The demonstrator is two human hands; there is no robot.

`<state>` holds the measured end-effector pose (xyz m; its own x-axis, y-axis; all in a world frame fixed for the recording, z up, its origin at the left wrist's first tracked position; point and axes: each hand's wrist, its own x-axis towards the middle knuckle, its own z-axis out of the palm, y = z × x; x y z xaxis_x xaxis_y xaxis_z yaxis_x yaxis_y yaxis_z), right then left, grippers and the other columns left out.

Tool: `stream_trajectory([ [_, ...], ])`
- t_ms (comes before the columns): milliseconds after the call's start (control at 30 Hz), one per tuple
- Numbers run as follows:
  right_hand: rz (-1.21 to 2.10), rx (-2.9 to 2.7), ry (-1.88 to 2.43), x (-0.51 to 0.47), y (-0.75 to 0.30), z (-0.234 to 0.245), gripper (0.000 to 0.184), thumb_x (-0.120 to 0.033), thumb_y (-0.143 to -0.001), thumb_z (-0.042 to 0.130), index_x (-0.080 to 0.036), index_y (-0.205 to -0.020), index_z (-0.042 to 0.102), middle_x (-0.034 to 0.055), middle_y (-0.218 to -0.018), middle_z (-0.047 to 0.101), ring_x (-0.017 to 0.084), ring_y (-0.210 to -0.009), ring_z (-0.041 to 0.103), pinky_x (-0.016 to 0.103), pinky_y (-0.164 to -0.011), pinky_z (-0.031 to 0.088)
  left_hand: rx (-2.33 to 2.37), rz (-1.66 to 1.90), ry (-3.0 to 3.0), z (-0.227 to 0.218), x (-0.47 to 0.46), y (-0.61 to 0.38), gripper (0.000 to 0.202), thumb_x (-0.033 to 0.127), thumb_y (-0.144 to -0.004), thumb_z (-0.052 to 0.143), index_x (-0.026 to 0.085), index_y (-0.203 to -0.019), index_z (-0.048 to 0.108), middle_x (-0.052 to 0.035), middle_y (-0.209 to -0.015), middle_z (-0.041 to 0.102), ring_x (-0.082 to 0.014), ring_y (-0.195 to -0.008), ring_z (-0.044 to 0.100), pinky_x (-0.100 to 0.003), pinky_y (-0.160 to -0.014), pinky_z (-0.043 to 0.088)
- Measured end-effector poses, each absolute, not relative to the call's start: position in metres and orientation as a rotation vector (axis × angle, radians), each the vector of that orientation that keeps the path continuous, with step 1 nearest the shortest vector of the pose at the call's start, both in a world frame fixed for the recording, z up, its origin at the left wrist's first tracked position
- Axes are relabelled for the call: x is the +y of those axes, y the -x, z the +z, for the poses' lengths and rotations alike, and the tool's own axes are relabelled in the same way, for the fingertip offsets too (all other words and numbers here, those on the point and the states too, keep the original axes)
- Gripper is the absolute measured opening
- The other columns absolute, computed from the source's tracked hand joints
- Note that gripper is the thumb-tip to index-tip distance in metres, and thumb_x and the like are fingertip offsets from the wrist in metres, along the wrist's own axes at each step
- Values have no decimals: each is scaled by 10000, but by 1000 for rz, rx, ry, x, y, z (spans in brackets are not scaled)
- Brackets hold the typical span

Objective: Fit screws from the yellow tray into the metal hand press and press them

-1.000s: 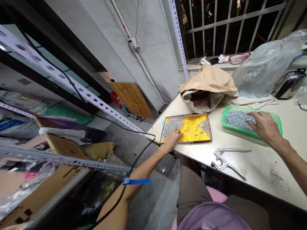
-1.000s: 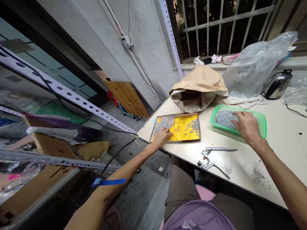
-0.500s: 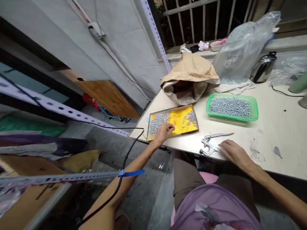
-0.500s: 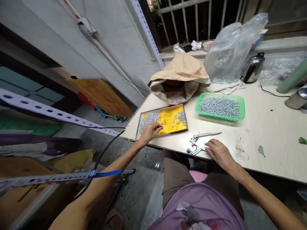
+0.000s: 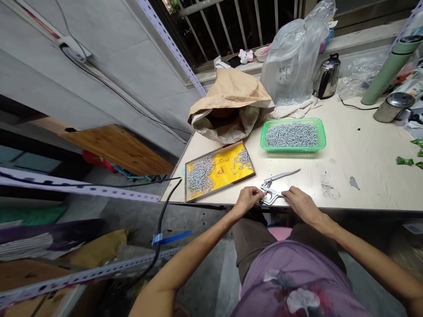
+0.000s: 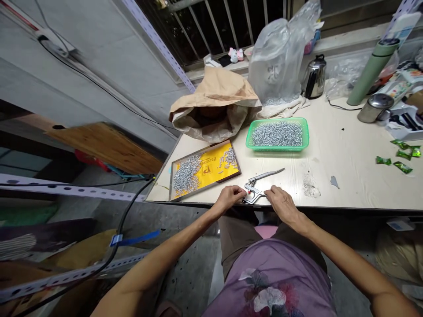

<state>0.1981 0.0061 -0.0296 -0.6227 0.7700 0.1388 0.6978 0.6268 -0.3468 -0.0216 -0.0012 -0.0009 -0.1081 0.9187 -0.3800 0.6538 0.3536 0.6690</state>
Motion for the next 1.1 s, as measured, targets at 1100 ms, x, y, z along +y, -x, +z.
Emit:
stream_trajectory([
  [1100, 348, -2686, 1163, 17, -192, -19, 198, -39, -880, 460, -163, -941, 601, 64, -880, 572, 176, -822, 519, 274, -708, 394, 1731, 165, -1232, 5, 7, 21, 158, 280, -663, 574, 143, -587, 555, 75, -446, 391, -66, -425, 381, -166, -388, 366],
])
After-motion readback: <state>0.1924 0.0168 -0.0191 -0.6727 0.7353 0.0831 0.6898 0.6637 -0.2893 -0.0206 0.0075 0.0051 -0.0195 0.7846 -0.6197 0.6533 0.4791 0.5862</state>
